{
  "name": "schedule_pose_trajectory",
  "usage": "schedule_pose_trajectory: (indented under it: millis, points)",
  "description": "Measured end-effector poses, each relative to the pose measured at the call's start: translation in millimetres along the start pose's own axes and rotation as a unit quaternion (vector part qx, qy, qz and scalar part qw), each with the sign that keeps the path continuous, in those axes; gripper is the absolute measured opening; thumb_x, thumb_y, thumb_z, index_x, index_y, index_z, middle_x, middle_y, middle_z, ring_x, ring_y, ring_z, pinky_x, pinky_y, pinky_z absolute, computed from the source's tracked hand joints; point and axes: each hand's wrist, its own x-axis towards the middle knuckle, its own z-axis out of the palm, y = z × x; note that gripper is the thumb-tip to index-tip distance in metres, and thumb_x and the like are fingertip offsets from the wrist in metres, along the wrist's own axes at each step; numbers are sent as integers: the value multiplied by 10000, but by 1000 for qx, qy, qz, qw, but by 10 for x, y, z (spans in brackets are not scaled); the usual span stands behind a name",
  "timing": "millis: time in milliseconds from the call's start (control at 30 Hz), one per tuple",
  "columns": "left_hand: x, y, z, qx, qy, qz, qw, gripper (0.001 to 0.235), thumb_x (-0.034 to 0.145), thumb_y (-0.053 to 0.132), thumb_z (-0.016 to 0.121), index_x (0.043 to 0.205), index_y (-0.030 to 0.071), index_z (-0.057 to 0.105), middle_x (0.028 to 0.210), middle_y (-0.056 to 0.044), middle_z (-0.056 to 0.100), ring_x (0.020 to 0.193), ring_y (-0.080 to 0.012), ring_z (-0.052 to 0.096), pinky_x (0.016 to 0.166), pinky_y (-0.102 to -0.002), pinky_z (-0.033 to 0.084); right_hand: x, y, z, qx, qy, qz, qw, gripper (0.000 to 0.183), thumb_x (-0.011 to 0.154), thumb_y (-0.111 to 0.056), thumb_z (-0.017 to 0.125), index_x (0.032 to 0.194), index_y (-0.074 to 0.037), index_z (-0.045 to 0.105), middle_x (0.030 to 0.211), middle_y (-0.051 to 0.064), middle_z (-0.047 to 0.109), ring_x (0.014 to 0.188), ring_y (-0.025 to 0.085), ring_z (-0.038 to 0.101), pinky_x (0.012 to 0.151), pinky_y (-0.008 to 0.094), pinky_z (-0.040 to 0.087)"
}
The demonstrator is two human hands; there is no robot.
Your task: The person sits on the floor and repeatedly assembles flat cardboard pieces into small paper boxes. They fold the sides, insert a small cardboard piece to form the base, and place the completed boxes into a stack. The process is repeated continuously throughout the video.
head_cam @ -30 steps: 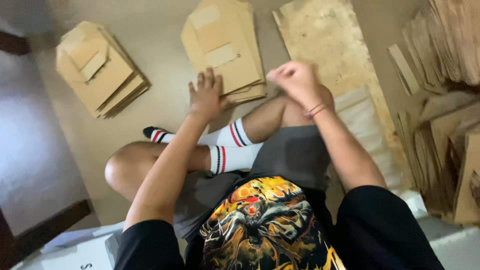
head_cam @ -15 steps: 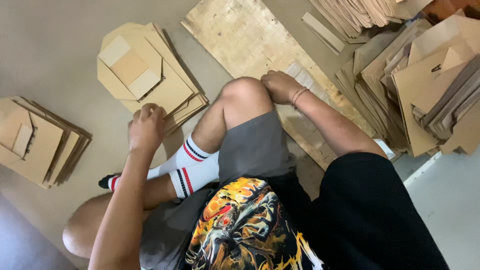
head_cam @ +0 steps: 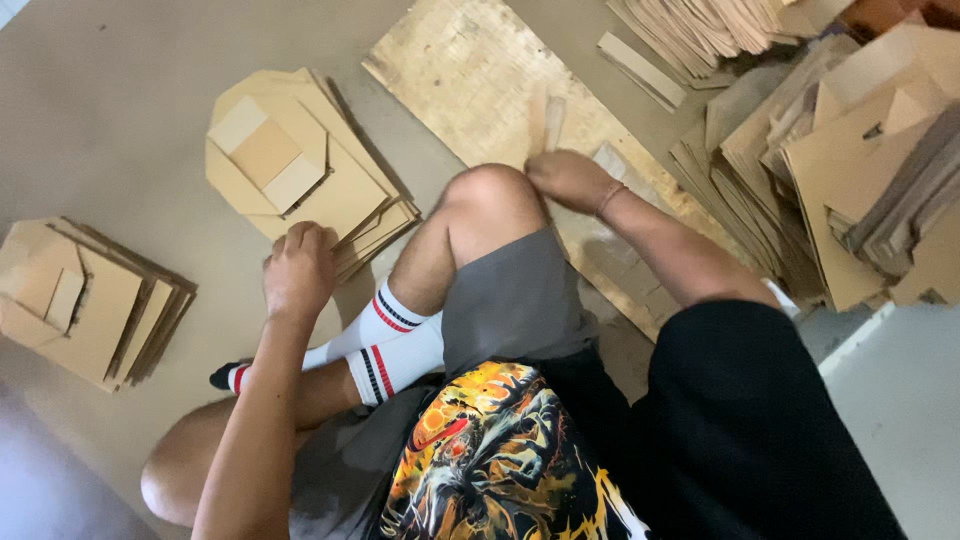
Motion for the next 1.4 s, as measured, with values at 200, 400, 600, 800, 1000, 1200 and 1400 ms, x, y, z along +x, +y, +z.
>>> schedule_pose_trajectory:
  millis: [200, 400, 600, 800, 1000, 1200, 1400]
  points:
    - [29, -56, -296, -168, 83, 5, 982, 90, 835, 101, 593, 925, 106, 588, 837, -79, 682, 672, -375, 622, 592, -485, 477, 399, -396, -374, -6, 415, -97, 905, 365, 863, 117, 478, 1188, 0, 596, 1068, 191, 546, 891, 383, 607, 775, 451, 498]
    - [76, -46, -810, -150, 259, 40, 953, 52, 851, 95, 630, 888, 132, 626, 953, -12, 629, 732, -272, 601, 629, -398, 467, 537, -1361, -504, 581, 150, -34, 799, 420, 984, -39, 493, 1392, -16, 393, 985, 68, 462, 731, 214, 660, 636, 220, 480]
    - [117, -112, -867, 7, 342, 41, 939, 313, 808, 127, 604, 1114, 133, 670, 1177, -77, 568, 1020, -269, 559, 774, -355, 451, 612, -1654, -500, 221, 95, -109, 965, 455, 862, -56, 688, 1310, -79, 610, 1110, 111, 596, 999, 222, 618, 728, 274, 525]
    - [137, 159, -653, 21, 345, 119, 931, 169, 901, 112, 574, 1041, 134, 666, 1137, -99, 574, 978, -301, 587, 754, -392, 479, 949, -2106, 131, -118, 120, -245, 955, 177, 798, -180, 635, 867, -18, 658, 806, 137, 575, 800, 338, 642, 707, 416, 538]
    - [-42, 77, -849, -23, 311, 103, 945, 154, 858, 172, 640, 995, 169, 708, 1200, -100, 607, 1053, -319, 589, 829, -458, 450, 1492, -2004, 608, -191, 35, -100, 976, 165, 753, -171, 649, 773, -28, 728, 635, 179, 648, 597, 330, 691, 440, 404, 545]
    - [-116, 32, -488, -57, 328, 136, 933, 159, 852, 188, 679, 1010, 186, 678, 1062, -103, 607, 1068, -331, 580, 887, -494, 460, 1493, -2173, 706, -90, -57, 31, 994, 206, 828, -88, 587, 746, 53, 712, 716, 222, 683, 788, 404, 705, 613, 486, 586]
    - [-16, 136, 917, 38, 271, 31, 961, 66, 863, 220, 571, 907, 233, 618, 844, 3, 540, 676, -196, 605, 531, -380, 499, 1684, -1932, 1008, -202, 80, -130, 967, 171, 808, -113, 585, 688, -95, 706, 650, 103, 674, 685, 349, 698, 585, 472, 588]
